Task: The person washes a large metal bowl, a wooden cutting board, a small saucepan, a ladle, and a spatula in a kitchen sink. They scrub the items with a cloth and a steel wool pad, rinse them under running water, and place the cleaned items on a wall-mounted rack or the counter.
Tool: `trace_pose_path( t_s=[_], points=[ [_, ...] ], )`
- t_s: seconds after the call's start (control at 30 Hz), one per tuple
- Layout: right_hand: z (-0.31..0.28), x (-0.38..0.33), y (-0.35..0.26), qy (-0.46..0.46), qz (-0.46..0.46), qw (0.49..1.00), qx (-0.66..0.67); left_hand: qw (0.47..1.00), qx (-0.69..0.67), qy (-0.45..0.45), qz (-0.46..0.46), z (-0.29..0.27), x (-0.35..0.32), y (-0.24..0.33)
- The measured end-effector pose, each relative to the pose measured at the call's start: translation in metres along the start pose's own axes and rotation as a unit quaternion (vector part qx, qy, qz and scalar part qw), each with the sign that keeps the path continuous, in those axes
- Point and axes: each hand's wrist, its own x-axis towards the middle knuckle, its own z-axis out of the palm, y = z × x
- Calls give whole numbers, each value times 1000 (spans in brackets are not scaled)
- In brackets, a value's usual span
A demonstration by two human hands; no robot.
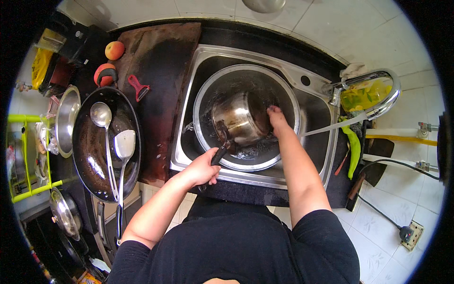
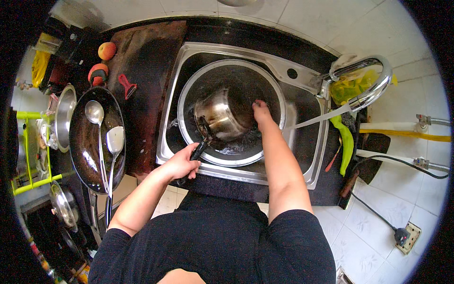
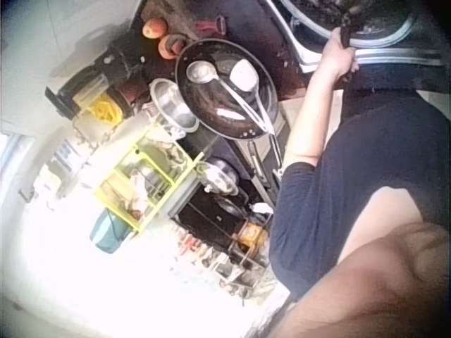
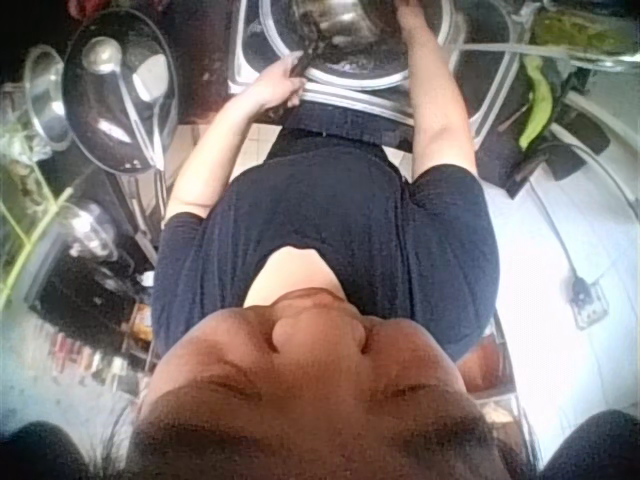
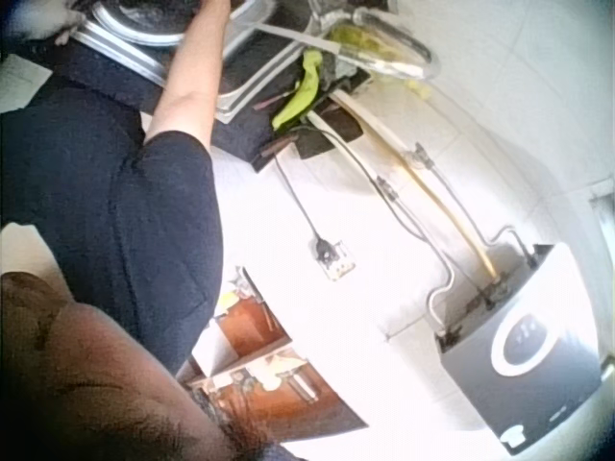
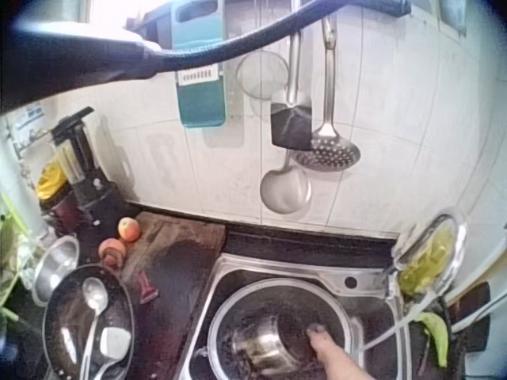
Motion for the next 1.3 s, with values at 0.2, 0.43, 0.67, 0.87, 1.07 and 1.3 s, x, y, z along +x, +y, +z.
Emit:
trace_pose_path(
  t_s=[0.2, 0.43, 0.67, 0.87, 1.07, 1.3],
  points=[
    [13, 47, 55, -128, 212, 968, 50, 932, -343, -92, -75, -28, 8, -15],
    [17, 50, -9, -81, 7, 986, 146, 999, 25, -17, -44, -7, -2, -5],
    [31, -90, -53, -77, -608, 758, -222, 998, 39, -25, -33, -1, 1, -1],
    [20, -51, -46, -61, -490, 835, -242, 998, -4, -47, -37, -6, 5, 1],
    [9, 46, 20, -88, 137, 986, 29, 986, -136, -71, -72, -18, 2, -4],
    [35, 78, 71, 9, 220, 960, 173, 966, -232, -84, -79, -37, 7, -1]
  ],
)
